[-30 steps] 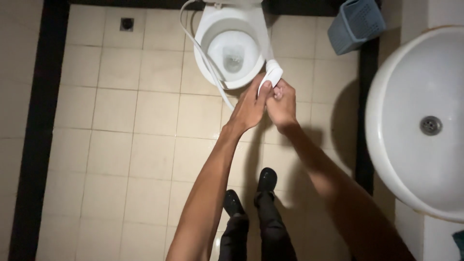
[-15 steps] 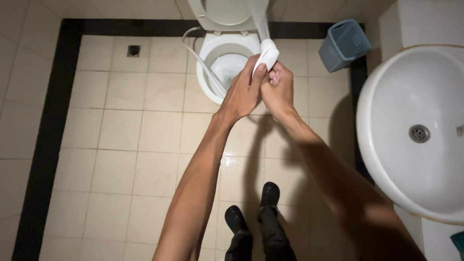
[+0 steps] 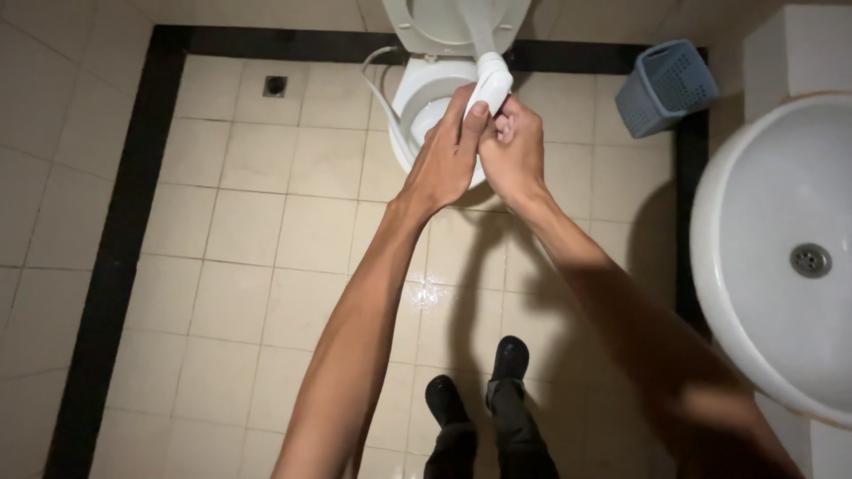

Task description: The person cleans a toilet using a yellow sponge and a handheld bidet sprayer. They wipe the toilet tank, seat, and rim with the sponge, then rinse the bowl and their hands with the sprayer before closing the lid.

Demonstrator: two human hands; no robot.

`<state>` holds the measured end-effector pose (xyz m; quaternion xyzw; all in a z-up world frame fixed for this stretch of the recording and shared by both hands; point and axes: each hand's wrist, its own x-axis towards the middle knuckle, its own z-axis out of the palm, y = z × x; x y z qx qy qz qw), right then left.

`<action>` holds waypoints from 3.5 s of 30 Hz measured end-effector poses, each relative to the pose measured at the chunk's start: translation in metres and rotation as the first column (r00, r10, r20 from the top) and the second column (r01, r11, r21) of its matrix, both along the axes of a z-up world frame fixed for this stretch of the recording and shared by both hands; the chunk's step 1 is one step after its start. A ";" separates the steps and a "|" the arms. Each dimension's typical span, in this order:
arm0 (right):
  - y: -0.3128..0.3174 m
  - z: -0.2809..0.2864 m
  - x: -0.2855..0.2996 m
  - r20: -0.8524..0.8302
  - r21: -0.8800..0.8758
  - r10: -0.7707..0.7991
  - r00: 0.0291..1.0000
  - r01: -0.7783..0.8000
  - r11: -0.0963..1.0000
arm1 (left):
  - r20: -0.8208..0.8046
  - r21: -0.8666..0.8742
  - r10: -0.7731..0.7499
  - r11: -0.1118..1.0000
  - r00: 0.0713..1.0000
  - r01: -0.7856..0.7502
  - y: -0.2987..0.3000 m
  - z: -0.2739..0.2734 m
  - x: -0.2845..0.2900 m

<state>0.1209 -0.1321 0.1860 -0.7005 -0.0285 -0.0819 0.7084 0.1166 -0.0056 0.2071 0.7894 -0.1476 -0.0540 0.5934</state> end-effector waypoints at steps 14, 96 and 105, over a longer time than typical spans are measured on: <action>-0.029 -0.025 -0.013 -0.044 -0.080 -0.120 0.992 0.116 0.990 | 0.015 0.017 -0.055 0.998 0.998 0.055 -0.029 -0.021 -0.004; -0.090 -0.160 -0.023 -0.281 -0.074 -0.098 0.955 0.080 0.994 | -0.267 0.195 0.011 0.980 0.964 0.043 -0.086 -0.122 -0.008; -0.040 -0.163 0.000 -0.329 0.107 0.081 0.941 -0.048 0.993 | -0.381 0.198 0.126 0.979 0.916 -0.053 -0.041 -0.102 -0.003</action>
